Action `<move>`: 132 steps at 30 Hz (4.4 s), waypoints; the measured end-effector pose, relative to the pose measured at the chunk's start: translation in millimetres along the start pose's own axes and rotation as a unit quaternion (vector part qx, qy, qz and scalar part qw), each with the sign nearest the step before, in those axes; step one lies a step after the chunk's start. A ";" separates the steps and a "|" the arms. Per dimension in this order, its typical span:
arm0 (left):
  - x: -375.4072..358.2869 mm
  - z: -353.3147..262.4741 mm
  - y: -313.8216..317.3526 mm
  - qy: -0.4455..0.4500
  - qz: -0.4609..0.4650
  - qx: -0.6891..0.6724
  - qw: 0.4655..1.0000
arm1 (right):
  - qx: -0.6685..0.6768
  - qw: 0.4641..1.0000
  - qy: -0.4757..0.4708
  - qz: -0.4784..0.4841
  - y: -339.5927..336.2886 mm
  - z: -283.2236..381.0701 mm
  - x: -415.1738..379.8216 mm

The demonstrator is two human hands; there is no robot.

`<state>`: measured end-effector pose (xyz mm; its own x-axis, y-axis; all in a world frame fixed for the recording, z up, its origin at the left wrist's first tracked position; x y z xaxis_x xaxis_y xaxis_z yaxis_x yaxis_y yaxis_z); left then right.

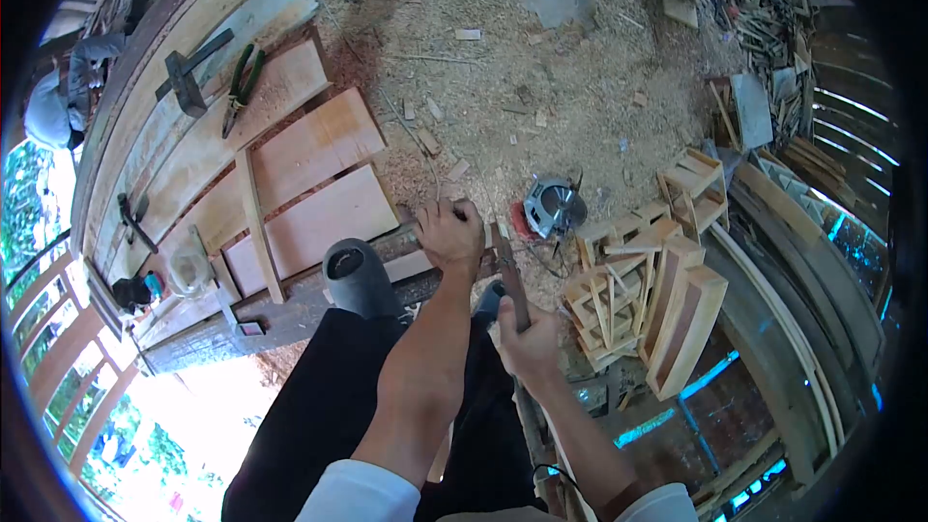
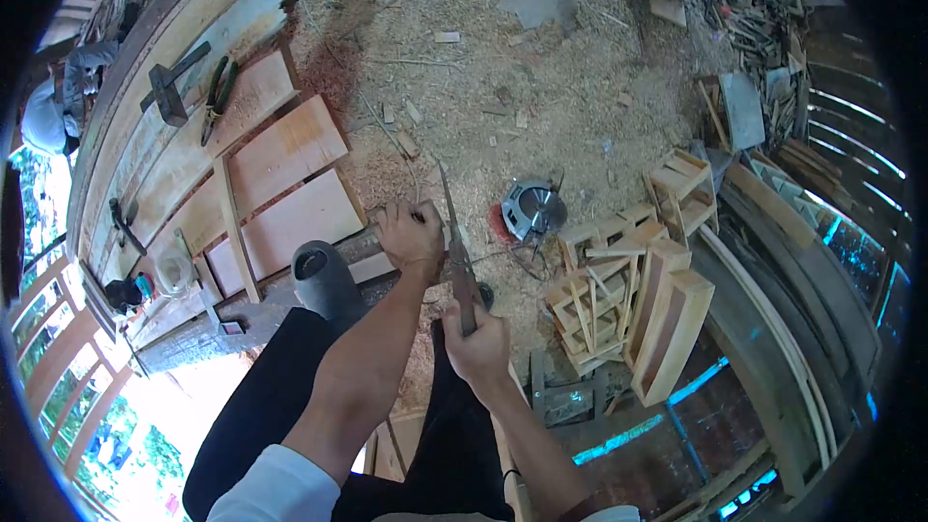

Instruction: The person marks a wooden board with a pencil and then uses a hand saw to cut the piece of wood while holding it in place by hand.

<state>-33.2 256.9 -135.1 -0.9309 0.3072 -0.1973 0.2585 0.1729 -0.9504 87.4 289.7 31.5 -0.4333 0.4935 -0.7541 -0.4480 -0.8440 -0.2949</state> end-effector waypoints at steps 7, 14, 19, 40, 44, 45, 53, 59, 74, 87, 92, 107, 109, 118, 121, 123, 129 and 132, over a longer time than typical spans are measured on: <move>1.6 -6.5 -7.9 -0.030 0.061 0.001 0.998 | 0.020 0.983 -0.178 0.036 -3.0 -130.5 13.0; 0.4 -4.7 -6.6 -0.027 0.040 -0.002 0.999 | 0.003 0.996 -0.053 0.073 -36.8 -6.3 3.5; 0.4 -4.8 -8.1 -0.039 0.075 -0.016 0.996 | -0.049 0.995 -0.018 0.086 -37.2 39.4 14.9; -1.1 -6.2 -11.2 -0.042 0.057 -0.040 0.997 | -0.061 0.993 -0.071 0.066 -37.1 -19.7 3.9; 2.8 -2.1 -9.7 -0.046 0.051 -0.034 0.997 | -0.036 0.998 -0.028 0.042 -42.1 -39.0 -96.8; -0.4 -4.5 -10.6 -0.040 0.050 -0.026 0.998 | -0.009 0.999 0.019 0.048 -51.2 -40.2 -110.7; 14.8 -2.5 -10.9 -0.056 0.085 -0.024 0.994 | -0.054 0.998 -0.003 0.016 -52.6 5.8 -83.1; 14.5 -5.8 -11.4 -0.028 0.054 -0.023 0.998 | -0.023 0.998 0.007 0.049 -76.0 30.6 -64.6; -3.0 2.3 1.3 -0.012 0.007 -0.025 1.000 | -0.059 0.998 -0.013 0.033 -62.3 19.8 -90.4; -9.1 0.2 -1.9 0.017 0.024 -0.024 0.999 | -0.120 0.992 0.048 -0.012 -62.2 57.6 -87.8; -7.5 -2.2 -9.2 0.016 0.063 -0.017 0.998 | -0.117 0.991 0.071 -0.009 -69.1 66.0 -72.6; 5.6 -3.8 -3.2 0.023 0.032 0.018 0.999 | 0.040 0.982 -0.141 -0.116 29.3 -92.6 22.9; -0.1 -1.1 -1.5 0.018 0.032 0.009 0.999 | 0.021 0.977 -0.191 -0.090 27.1 -128.0 33.9; 2.7 -4.7 -7.6 -0.021 0.073 -0.013 0.997 | -0.050 0.966 -0.248 -0.054 20.5 -116.3 31.0; -0.7 -0.3 -8.2 -0.020 0.088 -0.012 0.996 | -0.104 0.985 -0.138 -0.025 -8.7 -29.9 14.1; -3.0 -3.6 -11.3 -0.017 0.074 -0.029 0.997 | -0.078 0.987 -0.139 -0.023 -27.9 -0.5 23.6; -2.2 -4.4 -13.2 -0.021 0.084 -0.017 0.996 | -0.077 0.986 -0.151 0.001 -27.3 -27.6 13.6; 3.1 3.6 -1.9 -0.024 0.105 -0.012 0.994 | -0.309 0.918 -0.243 -0.055 -3.3 -36.4 14.3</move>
<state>-37.5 254.1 -134.7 -0.8671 0.2939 -0.4022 0.4539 0.1332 -0.8811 111.2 291.9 0.4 -0.7770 0.4919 -0.3929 -0.0457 -0.6665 -0.7441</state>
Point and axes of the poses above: each hand's wrist, its own x-axis towards the middle knuckle, its own y-axis out of the palm, z = x × y, the point moved 1 cm from there along x, towards the middle knuckle, and after that the axes turned 9 degrees about z, right-handed, at the moved point
